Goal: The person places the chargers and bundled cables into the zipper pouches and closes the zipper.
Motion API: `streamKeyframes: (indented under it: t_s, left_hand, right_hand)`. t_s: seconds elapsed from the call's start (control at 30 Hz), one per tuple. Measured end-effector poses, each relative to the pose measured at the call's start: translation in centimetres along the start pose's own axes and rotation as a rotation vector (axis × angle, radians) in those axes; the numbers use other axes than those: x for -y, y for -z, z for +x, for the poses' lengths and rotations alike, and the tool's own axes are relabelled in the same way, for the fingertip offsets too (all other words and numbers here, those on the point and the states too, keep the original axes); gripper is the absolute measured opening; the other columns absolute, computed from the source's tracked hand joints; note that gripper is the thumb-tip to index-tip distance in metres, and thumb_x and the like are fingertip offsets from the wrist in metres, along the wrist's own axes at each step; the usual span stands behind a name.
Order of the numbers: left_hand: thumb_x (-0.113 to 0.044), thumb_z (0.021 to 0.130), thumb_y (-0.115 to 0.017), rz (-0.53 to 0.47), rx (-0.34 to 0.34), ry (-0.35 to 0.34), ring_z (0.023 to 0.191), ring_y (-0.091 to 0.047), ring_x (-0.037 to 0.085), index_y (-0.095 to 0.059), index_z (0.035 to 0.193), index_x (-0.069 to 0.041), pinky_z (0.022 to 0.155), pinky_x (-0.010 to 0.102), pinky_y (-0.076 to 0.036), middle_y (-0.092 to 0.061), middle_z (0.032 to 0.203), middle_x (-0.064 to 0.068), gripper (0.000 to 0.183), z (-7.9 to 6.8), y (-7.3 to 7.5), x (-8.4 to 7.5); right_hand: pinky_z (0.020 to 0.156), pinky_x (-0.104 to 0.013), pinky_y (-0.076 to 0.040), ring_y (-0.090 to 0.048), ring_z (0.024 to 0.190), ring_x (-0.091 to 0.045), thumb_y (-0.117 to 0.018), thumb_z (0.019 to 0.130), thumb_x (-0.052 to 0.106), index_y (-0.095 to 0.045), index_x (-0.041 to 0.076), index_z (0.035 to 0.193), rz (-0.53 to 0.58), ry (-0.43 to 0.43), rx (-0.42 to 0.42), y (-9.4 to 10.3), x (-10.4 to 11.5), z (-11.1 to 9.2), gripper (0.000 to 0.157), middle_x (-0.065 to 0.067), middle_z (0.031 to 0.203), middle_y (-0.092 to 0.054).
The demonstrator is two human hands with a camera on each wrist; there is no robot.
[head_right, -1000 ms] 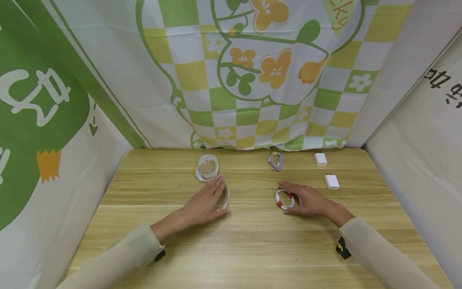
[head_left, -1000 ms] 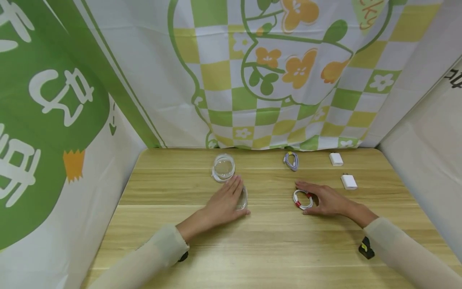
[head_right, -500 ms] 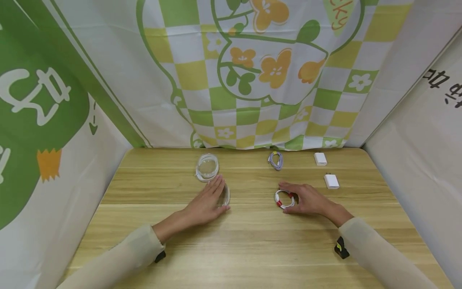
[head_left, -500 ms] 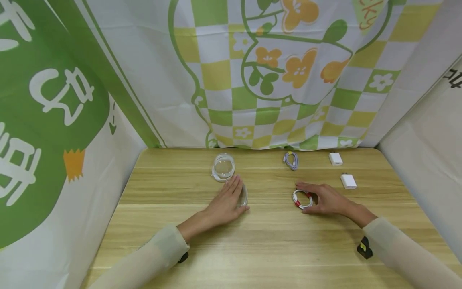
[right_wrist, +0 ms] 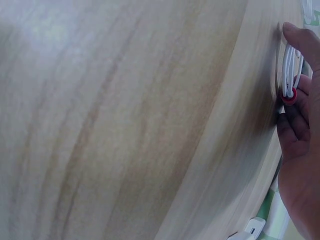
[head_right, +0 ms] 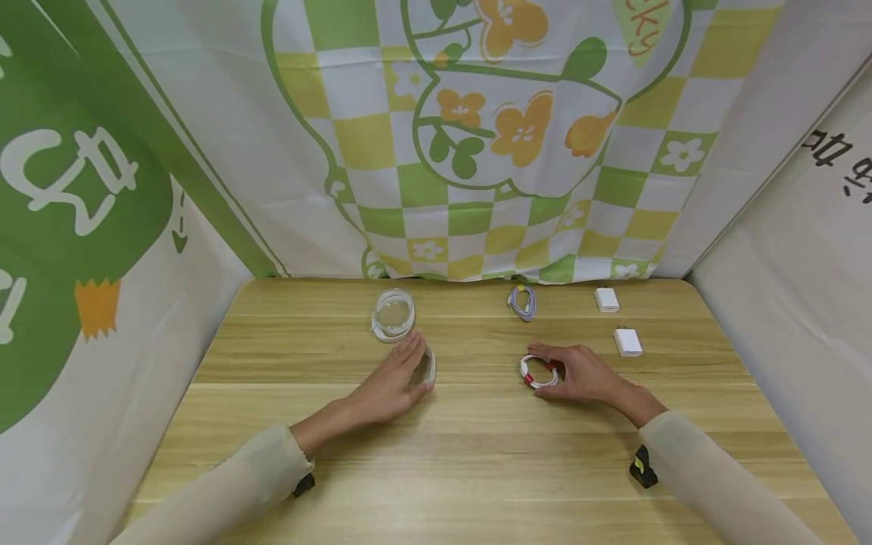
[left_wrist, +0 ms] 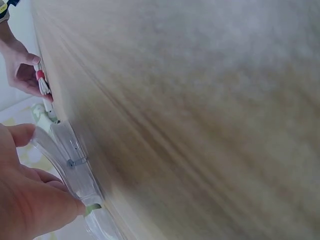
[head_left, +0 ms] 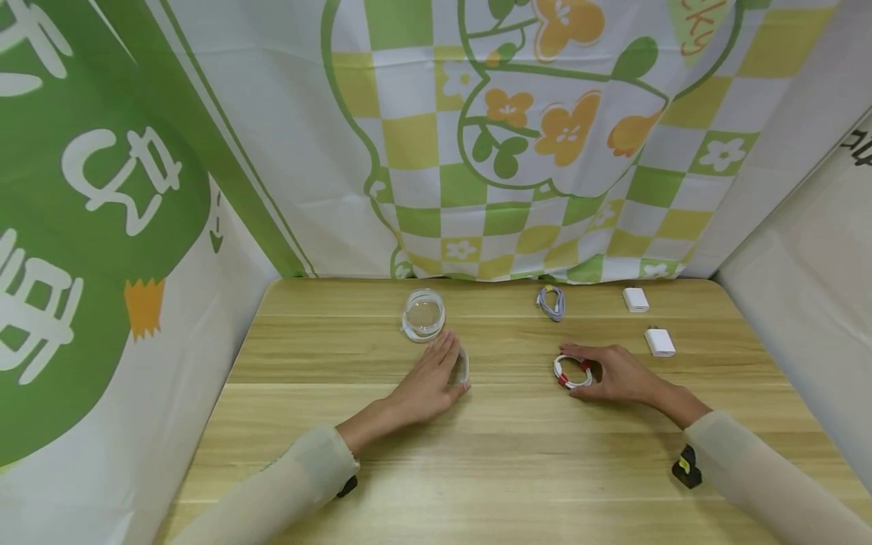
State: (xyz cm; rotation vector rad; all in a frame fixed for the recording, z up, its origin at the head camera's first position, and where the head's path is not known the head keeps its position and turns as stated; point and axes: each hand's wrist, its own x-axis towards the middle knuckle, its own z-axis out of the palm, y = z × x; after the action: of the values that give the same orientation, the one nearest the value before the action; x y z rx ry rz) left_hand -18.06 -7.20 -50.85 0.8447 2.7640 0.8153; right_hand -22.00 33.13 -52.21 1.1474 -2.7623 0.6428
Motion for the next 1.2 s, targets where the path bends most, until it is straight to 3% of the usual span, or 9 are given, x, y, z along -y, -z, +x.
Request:
streamKeyframes:
  t_s: [0.33,0.6,0.8,0.97,1.2]
  left_hand:
    - [-0.023,0.113,-0.041,-0.162,0.018,-0.047,0.163,-0.005,0.039,-0.017,0.165,0.008,0.131,0.054,-0.007,-0.008,0.174,0.027,0.064,-0.3,0.5,0.5]
    - [-0.018,0.116,-0.034,-0.209,0.045,-0.061,0.162,-0.007,0.043,-0.047,0.156,0.001,0.130,0.060,-0.006,-0.017,0.171,0.031,0.046,-0.1,1.1,0.6]
    - [-0.018,0.114,-0.043,-0.199,0.017,-0.094,0.159,-0.019,0.046,-0.061,0.141,0.001,0.130,0.060,-0.012,-0.039,0.163,0.029,0.038,0.1,1.3,1.0]
    - [-0.021,0.112,-0.053,-0.155,0.001,-0.124,0.157,-0.027,0.045,-0.063,0.137,-0.003,0.130,0.056,-0.018,-0.055,0.154,0.021,0.032,0.2,1.6,1.2]
    - [-0.028,0.111,-0.056,-0.141,0.018,-0.090,0.159,-0.027,0.040,-0.058,0.139,-0.009,0.129,0.055,-0.023,-0.039,0.165,0.027,0.034,0.1,1.8,1.3]
  right_hand:
    - [0.076,-0.033,-0.057,-0.065,0.088,-0.008,-0.096,0.076,0.034,-0.070,0.006,0.138,0.019,-0.030,-0.003,0.0,-0.2,0.0,0.074,-0.016,0.133,-0.072]
    - [0.080,-0.037,-0.060,-0.070,0.101,-0.011,-0.097,0.076,0.033,-0.072,0.006,0.136,0.030,-0.017,-0.018,0.1,0.0,0.1,0.071,-0.014,0.129,-0.075]
    - [0.082,-0.038,-0.061,-0.071,0.101,-0.012,-0.097,0.075,0.034,-0.072,0.007,0.136,0.043,-0.034,-0.010,0.1,0.1,0.2,0.071,-0.013,0.127,-0.076]
    - [0.082,-0.037,-0.059,-0.069,0.098,-0.010,-0.096,0.077,0.038,-0.072,0.009,0.137,0.067,-0.080,0.014,0.2,0.2,0.3,0.071,-0.011,0.124,-0.077]
    - [0.088,-0.044,-0.061,-0.073,0.107,-0.019,-0.096,0.078,0.039,-0.071,0.009,0.137,0.072,-0.093,0.021,0.5,0.6,0.6,0.071,-0.011,0.124,-0.077]
